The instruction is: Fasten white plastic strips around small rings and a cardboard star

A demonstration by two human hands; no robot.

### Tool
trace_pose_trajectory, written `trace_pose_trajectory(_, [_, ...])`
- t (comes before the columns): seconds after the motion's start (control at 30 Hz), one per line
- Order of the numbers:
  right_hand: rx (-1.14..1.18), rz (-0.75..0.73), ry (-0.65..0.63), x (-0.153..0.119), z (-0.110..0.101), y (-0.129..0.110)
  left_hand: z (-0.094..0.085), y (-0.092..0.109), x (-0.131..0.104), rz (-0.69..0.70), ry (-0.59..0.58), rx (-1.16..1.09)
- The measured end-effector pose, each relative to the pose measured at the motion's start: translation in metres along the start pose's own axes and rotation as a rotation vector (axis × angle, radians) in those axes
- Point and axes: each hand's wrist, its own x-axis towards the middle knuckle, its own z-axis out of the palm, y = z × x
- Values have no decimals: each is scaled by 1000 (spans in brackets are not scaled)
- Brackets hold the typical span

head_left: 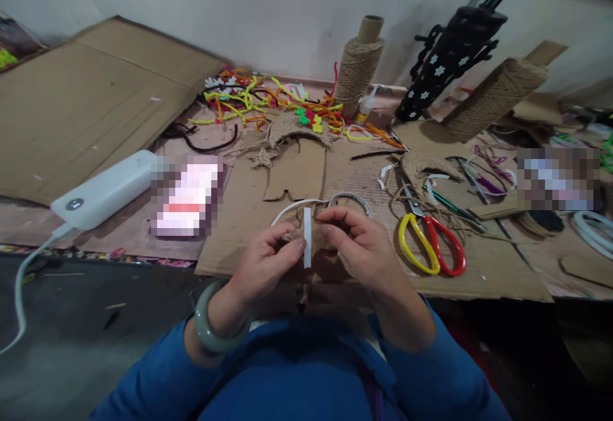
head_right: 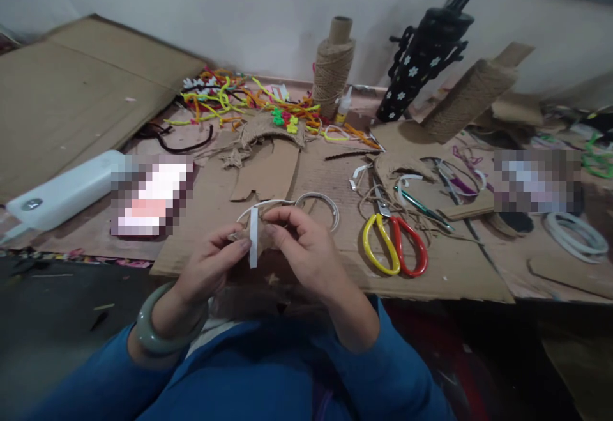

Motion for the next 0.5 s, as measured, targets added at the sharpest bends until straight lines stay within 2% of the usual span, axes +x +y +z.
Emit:
trace_pose_trajectory(0.07, [-52,-59,23,-1,-1,2,1,1,1,-14,31,22])
trace_pose_trajectory(0.2, [-274,-292,267,-8,-2,6,4,2,4,-6,121,-8])
trace_pose_trajectory(0.27, [-388,-411,318,-12,1,7,6,4,6,-6,167,-72])
trace_pose_trajectory(0.33, [-464,-449,255,-15,4,6,8,6,8,-14,205,-130])
trace_pose_trajectory(0.5, [-500,-322,64,-13,12,7,9,8,9,-1,236,-179])
